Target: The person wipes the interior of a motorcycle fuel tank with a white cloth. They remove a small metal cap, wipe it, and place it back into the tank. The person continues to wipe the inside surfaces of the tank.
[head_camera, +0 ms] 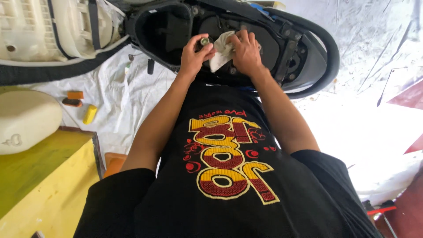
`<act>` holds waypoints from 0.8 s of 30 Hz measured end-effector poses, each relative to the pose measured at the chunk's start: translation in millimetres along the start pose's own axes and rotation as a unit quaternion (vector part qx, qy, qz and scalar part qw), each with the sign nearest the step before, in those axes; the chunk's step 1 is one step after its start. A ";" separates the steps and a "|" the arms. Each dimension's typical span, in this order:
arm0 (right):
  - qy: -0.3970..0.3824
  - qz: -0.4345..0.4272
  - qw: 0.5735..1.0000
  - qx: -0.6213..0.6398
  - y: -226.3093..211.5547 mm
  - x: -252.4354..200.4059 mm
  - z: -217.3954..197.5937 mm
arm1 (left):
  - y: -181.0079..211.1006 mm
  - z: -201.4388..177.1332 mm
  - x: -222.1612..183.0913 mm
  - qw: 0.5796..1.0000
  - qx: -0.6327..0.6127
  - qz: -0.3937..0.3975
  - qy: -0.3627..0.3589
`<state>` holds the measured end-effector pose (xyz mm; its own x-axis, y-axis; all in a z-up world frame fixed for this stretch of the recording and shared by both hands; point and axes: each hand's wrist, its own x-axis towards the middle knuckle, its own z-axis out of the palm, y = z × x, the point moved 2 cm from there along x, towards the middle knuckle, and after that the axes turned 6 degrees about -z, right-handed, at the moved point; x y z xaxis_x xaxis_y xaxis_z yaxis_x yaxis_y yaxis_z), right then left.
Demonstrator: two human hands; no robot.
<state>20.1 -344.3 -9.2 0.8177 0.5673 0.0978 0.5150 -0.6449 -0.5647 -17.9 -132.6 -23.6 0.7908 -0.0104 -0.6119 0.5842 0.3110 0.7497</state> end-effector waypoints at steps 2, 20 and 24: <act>-0.071 0.011 0.994 0.083 26.5 -7.6 1.3 | -13.6 8.8 3.7 1.000 -0.020 -0.008 -0.003; -0.073 0.069 0.978 0.185 70.2 -31.2 -52.0 | -24.8 72.5 25.7 0.999 -0.037 0.023 0.011; 0.052 0.044 0.990 0.122 85.8 -5.4 -59.1 | -14.2 62.7 18.4 0.997 -0.042 0.026 0.051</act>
<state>75.1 -432.9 -9.7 0.8851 0.4505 0.1165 0.3740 -0.5398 -0.7541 -0.2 -196.8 -29.8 0.7948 0.1039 -0.5979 0.5215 0.3868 0.7605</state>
